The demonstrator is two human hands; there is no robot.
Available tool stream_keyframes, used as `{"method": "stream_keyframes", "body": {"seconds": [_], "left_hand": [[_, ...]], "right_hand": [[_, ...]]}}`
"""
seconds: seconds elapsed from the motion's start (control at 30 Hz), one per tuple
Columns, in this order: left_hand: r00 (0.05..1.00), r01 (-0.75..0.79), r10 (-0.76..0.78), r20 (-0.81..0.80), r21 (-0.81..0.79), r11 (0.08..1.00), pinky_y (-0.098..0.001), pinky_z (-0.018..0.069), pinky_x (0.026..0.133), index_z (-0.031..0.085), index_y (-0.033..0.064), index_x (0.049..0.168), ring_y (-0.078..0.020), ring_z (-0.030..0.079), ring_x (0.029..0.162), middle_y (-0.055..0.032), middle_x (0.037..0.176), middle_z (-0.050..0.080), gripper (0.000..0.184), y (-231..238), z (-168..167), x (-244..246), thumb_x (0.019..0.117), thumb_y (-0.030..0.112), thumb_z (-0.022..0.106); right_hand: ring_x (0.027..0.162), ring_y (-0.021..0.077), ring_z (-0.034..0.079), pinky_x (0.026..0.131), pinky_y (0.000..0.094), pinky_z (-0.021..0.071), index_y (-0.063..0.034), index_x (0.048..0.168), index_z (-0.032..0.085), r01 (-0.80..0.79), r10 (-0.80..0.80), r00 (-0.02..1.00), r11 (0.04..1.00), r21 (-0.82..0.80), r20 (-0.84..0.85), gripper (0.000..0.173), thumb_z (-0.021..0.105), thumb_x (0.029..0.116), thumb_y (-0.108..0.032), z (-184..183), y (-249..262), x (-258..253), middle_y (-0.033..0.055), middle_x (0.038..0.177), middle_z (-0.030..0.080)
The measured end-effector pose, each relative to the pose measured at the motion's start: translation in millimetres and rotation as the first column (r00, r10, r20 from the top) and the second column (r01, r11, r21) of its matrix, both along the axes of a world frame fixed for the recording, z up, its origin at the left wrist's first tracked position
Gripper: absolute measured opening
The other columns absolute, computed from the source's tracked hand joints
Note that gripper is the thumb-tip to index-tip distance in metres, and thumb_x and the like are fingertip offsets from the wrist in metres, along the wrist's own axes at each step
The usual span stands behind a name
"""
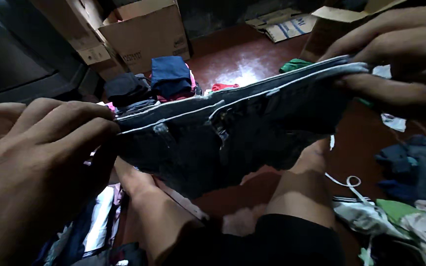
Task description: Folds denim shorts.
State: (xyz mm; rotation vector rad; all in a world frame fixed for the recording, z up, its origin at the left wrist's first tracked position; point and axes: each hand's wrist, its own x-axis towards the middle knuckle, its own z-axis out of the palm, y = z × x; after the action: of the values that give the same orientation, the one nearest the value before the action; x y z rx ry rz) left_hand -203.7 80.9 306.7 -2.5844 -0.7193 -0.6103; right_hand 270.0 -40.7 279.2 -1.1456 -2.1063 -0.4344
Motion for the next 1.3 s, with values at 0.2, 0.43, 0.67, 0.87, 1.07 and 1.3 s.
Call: {"method": "stream_keyframes", "body": {"seconds": [0.2, 0.43, 0.67, 0.87, 1.07, 1.3], "left_hand": [[0.981, 0.190, -0.192, 0.013, 0.090, 0.978, -0.0540, 0.0437, 0.099, 0.075, 0.0129, 0.094, -0.0310, 0.064, 0.109, -0.0091, 0.107, 0.071, 0.017, -8.6, -15.2, -16.4, 0.0973, 0.024, 0.063], [0.920, 0.371, -0.331, 0.208, -0.198, 0.907, -0.0372, 0.0539, 0.085, 0.061, 0.0125, 0.076, -0.0184, 0.065, 0.098, -0.0049, 0.094, 0.066, 0.034, -0.1, -25.3, -16.1, 0.0910, 0.038, 0.077], [0.844, 0.533, -0.425, 0.328, -0.420, 0.734, -0.0328, 0.0566, 0.085, 0.060, 0.0178, 0.077, -0.0128, 0.065, 0.097, 0.0041, 0.090, 0.066, 0.024, 8.2, -19.4, -27.4, 0.0918, 0.032, 0.072], [0.747, 0.663, -0.405, 0.528, -0.536, 0.523, -0.0203, 0.0525, 0.075, 0.064, 0.0197, 0.093, -0.0017, 0.062, 0.085, 0.0083, 0.090, 0.064, 0.017, 6.8, -34.1, -37.8, 0.0933, 0.034, 0.074], [0.601, 0.501, 0.356, 0.716, -0.684, 0.529, -0.0218, 0.0531, 0.081, 0.062, 0.0195, 0.106, 0.0018, 0.061, 0.087, 0.0120, 0.096, 0.064, 0.009, 73.5, -98.3, 59.2, 0.1000, 0.021, 0.057], [0.362, 0.672, 0.411, 0.837, -0.540, 0.507, -0.0180, 0.0568, 0.065, 0.059, 0.0181, 0.105, 0.0001, 0.063, 0.074, 0.0089, 0.090, 0.063, 0.009, -12.8, -82.3, 130.1, 0.1008, 0.012, 0.056]], "right_hand": [[0.113, 0.0276, 0.067, 0.094, 0.0440, 0.0577, -0.0026, 0.086, 0.066, -0.054, 0.055, 0.998, 0.994, -0.095, 0.016, 0.030, 0.059, 0.0986, -0.028, -8.2, -8.3, -6.8, 0.0191, 0.133, 0.063], [0.105, 0.0222, 0.069, 0.085, 0.0385, 0.0596, -0.0051, 0.088, 0.067, -0.128, 0.131, 0.991, 0.978, -0.162, 0.008, 0.020, 0.059, 0.0957, -0.021, -11.8, -12.5, -2.6, 0.0131, 0.116, 0.071], [0.092, 0.0049, 0.069, 0.081, 0.0245, 0.0601, -0.0163, 0.094, 0.067, -0.338, 0.283, 0.920, 0.923, -0.182, -0.272, 0.006, 0.069, 0.0916, -0.022, -25.1, -7.9, 3.6, -0.0063, 0.100, 0.073], [0.083, -0.0001, 0.067, 0.070, 0.0174, 0.0571, -0.0251, 0.096, 0.066, -0.529, 0.416, 0.737, 0.846, -0.072, -0.533, 0.013, 0.077, 0.0894, -0.023, -40.9, -11.0, -10.5, -0.0146, 0.092, 0.070], [0.065, 0.0012, 0.060, 0.063, 0.0226, 0.0556, -0.0085, 0.107, 0.058, -0.117, -0.203, 0.462, 0.951, -0.286, -0.863, 0.020, 0.064, 0.0887, -0.004, -70.7, 69.0, -63.8, -0.0061, 0.078, 0.062], [0.073, 0.0021, 0.066, 0.063, 0.0203, 0.0583, -0.0142, 0.108, 0.067, -0.523, -0.111, 0.276, 0.816, -0.246, -0.955, 0.027, 0.045, 0.0986, -0.001, -76.7, 41.2, -115.9, -0.0049, 0.093, 0.071]]}}
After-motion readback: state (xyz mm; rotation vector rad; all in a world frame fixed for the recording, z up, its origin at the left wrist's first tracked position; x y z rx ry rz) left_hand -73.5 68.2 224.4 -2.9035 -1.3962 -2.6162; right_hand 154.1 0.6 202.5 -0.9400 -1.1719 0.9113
